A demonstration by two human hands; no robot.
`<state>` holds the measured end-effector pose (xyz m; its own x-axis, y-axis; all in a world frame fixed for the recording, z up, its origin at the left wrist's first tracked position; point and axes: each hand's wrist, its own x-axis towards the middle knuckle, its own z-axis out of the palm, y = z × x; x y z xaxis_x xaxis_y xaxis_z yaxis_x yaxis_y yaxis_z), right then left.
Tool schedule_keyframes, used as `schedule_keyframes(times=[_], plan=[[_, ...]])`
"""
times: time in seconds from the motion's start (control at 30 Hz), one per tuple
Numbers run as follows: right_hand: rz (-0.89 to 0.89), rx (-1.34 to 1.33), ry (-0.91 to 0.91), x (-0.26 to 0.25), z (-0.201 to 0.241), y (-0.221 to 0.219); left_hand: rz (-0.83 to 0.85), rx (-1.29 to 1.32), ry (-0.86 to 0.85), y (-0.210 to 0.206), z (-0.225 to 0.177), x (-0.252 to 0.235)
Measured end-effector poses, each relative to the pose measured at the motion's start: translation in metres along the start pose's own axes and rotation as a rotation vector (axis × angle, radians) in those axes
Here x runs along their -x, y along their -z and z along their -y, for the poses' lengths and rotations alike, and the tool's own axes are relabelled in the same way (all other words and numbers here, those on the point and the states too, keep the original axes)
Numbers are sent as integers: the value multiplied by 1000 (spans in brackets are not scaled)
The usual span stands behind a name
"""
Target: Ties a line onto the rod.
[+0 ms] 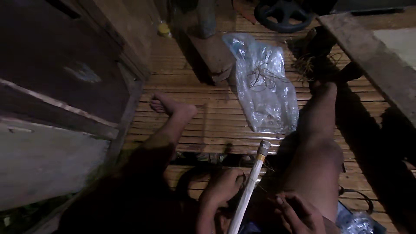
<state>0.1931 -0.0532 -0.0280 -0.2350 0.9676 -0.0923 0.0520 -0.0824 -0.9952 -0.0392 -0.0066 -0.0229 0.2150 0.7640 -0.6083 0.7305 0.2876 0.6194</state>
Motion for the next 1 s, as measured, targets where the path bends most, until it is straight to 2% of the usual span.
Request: schedule_keyframes(times=[0.2,0.3,0.4,0.57,0.67,0.73,0.9,1.0], plan=[[23,151,202,-8,-4,-3,-178,247,34,9,-14,17],[44,144,221,-11,1,-8,-166,285,65,7,-11,15],[68,-28,76,-4,1,-10,-72,354,92,6,-10,13],[82,-288,-225,5,-9,-4,-49,422,21,5,-4,8],[120,-514,-481,-1,-17,-7,-45,416,-41,-2,0,-2],[164,-560,-552,-10,-24,-13,-76,438,-100,-5,1,-5],[161,-202,-383,-33,-26,-28,-103,393,-125,-9,3,-7],[134,-141,-296,-42,-35,-29,-72,337,-99,-5,1,-6]])
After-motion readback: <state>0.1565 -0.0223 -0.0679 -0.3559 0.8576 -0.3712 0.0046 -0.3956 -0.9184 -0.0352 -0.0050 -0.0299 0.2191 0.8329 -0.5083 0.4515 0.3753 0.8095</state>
